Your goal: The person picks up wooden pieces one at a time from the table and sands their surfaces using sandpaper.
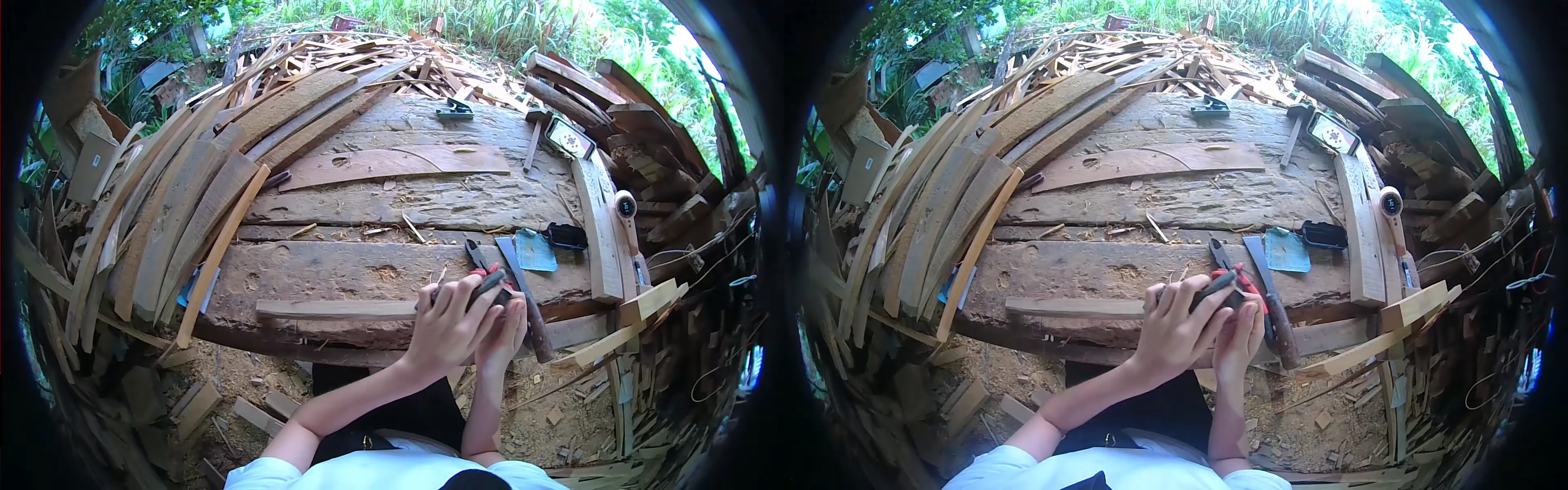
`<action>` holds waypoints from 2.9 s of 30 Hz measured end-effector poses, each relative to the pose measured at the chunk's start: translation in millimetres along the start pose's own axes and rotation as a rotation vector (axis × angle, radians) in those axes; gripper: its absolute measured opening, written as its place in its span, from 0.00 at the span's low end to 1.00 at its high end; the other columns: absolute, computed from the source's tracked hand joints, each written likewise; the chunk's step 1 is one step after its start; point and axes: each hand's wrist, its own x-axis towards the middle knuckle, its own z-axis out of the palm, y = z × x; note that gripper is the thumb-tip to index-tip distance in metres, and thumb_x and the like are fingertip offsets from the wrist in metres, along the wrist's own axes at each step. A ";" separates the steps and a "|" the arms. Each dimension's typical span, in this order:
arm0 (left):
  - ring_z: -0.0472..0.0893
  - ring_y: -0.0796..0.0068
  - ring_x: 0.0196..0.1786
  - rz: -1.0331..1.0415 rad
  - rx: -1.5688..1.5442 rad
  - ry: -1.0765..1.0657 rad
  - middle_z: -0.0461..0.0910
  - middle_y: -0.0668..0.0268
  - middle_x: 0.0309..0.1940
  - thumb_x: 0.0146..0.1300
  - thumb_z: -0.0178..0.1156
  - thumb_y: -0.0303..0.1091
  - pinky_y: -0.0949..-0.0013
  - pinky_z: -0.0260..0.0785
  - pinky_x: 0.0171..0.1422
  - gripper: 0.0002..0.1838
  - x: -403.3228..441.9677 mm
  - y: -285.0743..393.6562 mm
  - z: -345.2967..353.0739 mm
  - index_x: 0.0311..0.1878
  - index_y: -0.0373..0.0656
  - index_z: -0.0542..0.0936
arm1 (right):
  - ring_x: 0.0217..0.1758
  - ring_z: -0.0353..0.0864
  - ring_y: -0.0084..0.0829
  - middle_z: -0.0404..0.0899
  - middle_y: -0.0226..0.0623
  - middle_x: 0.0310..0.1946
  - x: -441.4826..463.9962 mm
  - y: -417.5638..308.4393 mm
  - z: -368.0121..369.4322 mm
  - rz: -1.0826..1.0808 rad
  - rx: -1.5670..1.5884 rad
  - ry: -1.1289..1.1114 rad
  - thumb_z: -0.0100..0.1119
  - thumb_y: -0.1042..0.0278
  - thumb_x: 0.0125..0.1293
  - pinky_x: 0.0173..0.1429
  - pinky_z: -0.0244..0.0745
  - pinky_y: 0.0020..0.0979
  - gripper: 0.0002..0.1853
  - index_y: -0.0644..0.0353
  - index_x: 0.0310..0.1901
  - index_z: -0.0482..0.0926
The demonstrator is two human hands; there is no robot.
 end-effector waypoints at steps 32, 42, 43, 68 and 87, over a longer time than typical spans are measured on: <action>0.77 0.65 0.53 -0.130 0.266 -0.081 0.78 0.60 0.48 0.71 0.56 0.35 0.54 0.62 0.67 0.12 -46.0 -61.6 -42.1 0.50 0.40 0.81 | 0.17 0.73 0.21 0.76 0.35 0.20 4.5 -4.2 -10.4 0.004 -0.134 -0.310 0.40 0.51 0.81 0.19 0.61 0.17 0.22 0.63 0.46 0.74; 0.76 0.66 0.59 0.073 0.144 -0.059 0.75 0.60 0.54 0.68 0.57 0.34 0.52 0.59 0.74 0.19 -25.7 -8.5 -5.9 0.60 0.39 0.79 | 0.37 0.80 0.24 0.79 0.36 0.37 6.0 5.0 -20.3 -0.005 0.066 -0.287 0.37 0.45 0.81 0.43 0.75 0.24 0.23 0.59 0.47 0.72; 0.75 0.66 0.61 0.142 0.128 -0.059 0.74 0.60 0.56 0.66 0.58 0.34 0.52 0.57 0.76 0.22 -23.0 -3.3 0.6 0.62 0.39 0.78 | 0.43 0.79 0.21 0.77 0.32 0.39 7.8 3.9 -26.6 0.005 0.065 -0.333 0.37 0.46 0.81 0.50 0.74 0.22 0.22 0.58 0.50 0.71; 0.76 0.62 0.62 0.026 0.042 -0.128 0.78 0.63 0.55 0.66 0.63 0.34 0.47 0.45 0.82 0.21 -34.4 -24.6 -17.7 0.63 0.45 0.80 | 0.21 0.77 0.24 0.77 0.35 0.24 8.2 -8.5 -16.8 -0.002 -0.179 -0.357 0.44 0.47 0.80 0.26 0.70 0.22 0.22 0.62 0.45 0.74; 0.79 0.60 0.55 -0.112 0.079 -0.034 0.82 0.57 0.47 0.72 0.58 0.37 0.52 0.62 0.72 0.13 -49.7 -79.9 -52.9 0.51 0.39 0.83 | 0.21 0.76 0.22 0.76 0.32 0.22 2.0 -8.2 -6.4 0.026 -0.082 -0.221 0.47 0.50 0.79 0.27 0.71 0.20 0.18 0.59 0.41 0.74</action>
